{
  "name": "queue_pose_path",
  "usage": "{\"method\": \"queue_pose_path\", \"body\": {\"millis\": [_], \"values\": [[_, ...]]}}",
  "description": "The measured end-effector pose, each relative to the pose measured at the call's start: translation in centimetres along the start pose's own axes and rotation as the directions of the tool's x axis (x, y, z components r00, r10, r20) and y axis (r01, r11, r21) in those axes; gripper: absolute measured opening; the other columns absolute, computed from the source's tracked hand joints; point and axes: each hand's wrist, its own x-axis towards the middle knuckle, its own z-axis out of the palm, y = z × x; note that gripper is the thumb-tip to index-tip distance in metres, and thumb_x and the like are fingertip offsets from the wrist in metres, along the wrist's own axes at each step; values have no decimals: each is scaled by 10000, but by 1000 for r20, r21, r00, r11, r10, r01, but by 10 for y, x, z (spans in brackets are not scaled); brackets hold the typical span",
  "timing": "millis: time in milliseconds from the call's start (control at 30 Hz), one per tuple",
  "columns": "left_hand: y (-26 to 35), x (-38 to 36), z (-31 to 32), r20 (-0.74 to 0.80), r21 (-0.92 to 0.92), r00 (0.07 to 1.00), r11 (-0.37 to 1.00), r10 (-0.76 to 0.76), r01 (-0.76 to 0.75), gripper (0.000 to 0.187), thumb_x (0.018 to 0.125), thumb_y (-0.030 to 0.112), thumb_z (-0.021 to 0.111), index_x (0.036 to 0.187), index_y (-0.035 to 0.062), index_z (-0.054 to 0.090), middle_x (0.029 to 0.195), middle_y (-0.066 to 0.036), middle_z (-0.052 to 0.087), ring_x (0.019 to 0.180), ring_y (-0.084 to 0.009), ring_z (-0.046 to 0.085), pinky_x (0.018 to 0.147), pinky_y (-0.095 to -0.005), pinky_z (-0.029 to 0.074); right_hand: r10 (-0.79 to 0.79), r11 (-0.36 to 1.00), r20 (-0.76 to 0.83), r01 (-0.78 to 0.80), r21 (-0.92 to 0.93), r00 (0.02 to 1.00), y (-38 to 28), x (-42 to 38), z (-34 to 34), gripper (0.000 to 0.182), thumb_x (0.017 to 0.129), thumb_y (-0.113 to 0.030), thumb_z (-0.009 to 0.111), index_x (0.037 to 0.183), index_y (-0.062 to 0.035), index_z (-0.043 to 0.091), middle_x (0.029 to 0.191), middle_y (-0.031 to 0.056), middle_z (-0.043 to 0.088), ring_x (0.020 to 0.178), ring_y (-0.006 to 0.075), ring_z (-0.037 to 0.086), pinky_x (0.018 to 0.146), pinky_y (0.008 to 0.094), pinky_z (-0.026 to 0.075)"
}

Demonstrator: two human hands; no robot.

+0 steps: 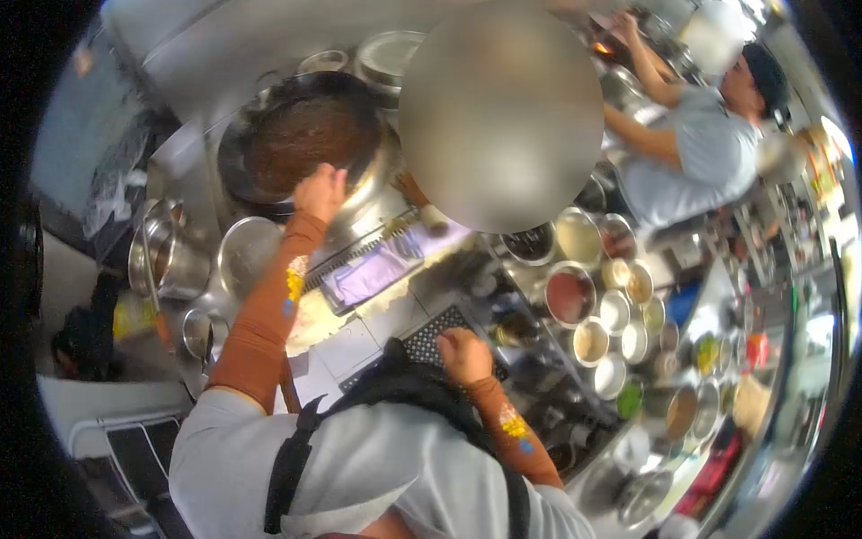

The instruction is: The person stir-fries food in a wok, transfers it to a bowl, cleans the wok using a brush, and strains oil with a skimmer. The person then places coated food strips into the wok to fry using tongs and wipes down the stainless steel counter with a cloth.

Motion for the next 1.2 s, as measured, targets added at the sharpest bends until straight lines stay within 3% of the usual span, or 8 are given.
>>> {"method": "queue_pose_path", "body": {"millis": [167, 367, 567, 800, 933, 1000, 1133, 1200], "values": [[26, -46, -28, -434, 163, 838, 944, 331, -289, 377, 878, 275, 597, 1159, 25, 576, 1130, -219, 614, 1108, -380, 568, 938, -497, 432, 152, 983, -173, -132, 124, 973, 11, -69, -44, 234, 847, -226, 688, 954, -18, 699, 884, 181, 698, 789, 336, 680, 715, 389, 542], [140, -268, -10, 8, -614, 893, 707, 451, -351, 415, 860, 147, 612, 1236, -10, 537, 1166, -204, 587, 1108, -377, 547, 982, -447, 414, -145, 945, -506, -32, -324, 850, 6, -202, -103, 520, 777, -191, 744, 1267, -114, 588, 1146, 143, 598, 831, 263, 657, 687, 356, 542], [263, -414, -94, 130, -919, 636, 333, 761, -211, 334, 895, 114, 567, 1196, -31, 574, 1176, -204, 602, 1106, -369, 571, 989, -413, 433, -56, 917, -552, -176, -358, 832, 11, -307, -122, 584, 758, -190, 731, 1313, -152, 552, 1192, 163, 563, 845, 274, 631, 715, 358, 538], [337, -493, -178, -234, -929, -20, -229, 972, -290, 350, 847, 97, 615, 1180, -8, 607, 1198, -167, 628, 1123, -311, 592, 941, -379, 438, 205, 946, -506, -302, -117, 838, 52, -392, -103, 225, 803, -227, 636, 969, -90, 705, 950, 124, 673, 951, 300, 638, 799, 406, 518], [344, -509, -157, -202, -925, -132, -233, 971, -299, 195, 842, 85, 638, 1028, 32, 665, 974, -102, 688, 858, -248, 658, 750, -349, 465, 395, 909, -761, -336, 245, 514, 107, -450, -82, 239, 865, -267, 623, 959, -60, 697, 871, 122, 676, 818, 272, 666, 726, 380, 531], [345, -514, -167, -119, -954, -152, -156, 981, -258, 192, 847, 87, 637, 1028, 31, 666, 970, -110, 689, 852, -261, 661, 746, -353, 479, 851, 491, -465, -57, 869, 244, 143, -503, -83, 212, 900, -230, 583, 960, -50, 679, 845, 85, 664, 689, 209, 652, 616, 340, 523], [344, -518, -168, -44, -975, -183, -82, 982, -204, 193, 844, 85, 644, 1026, 24, 671, 956, -134, 688, 837, -291, 666, 756, -363, 513, 869, 488, -238, 677, 551, -433, 208, -637, -90, 296, 932, -370, 569, 914, -77, 529, 762, 52, 546, 626, 201, 582, 533, 332, 500], [341, -516, -168, -15, -980, -183, -51, 983, -192, 203, 839, 79, 648, 1031, 16, 670, 959, -147, 686, 845, -307, 666, 737, -361, 524, 793, 492, 3, 643, 586, -609, 206, -692, -112, 483, 854, -536, 620, 995, -87, 510, 812, 78, 523, 636, 236, 566, 545, 348, 473]]}}
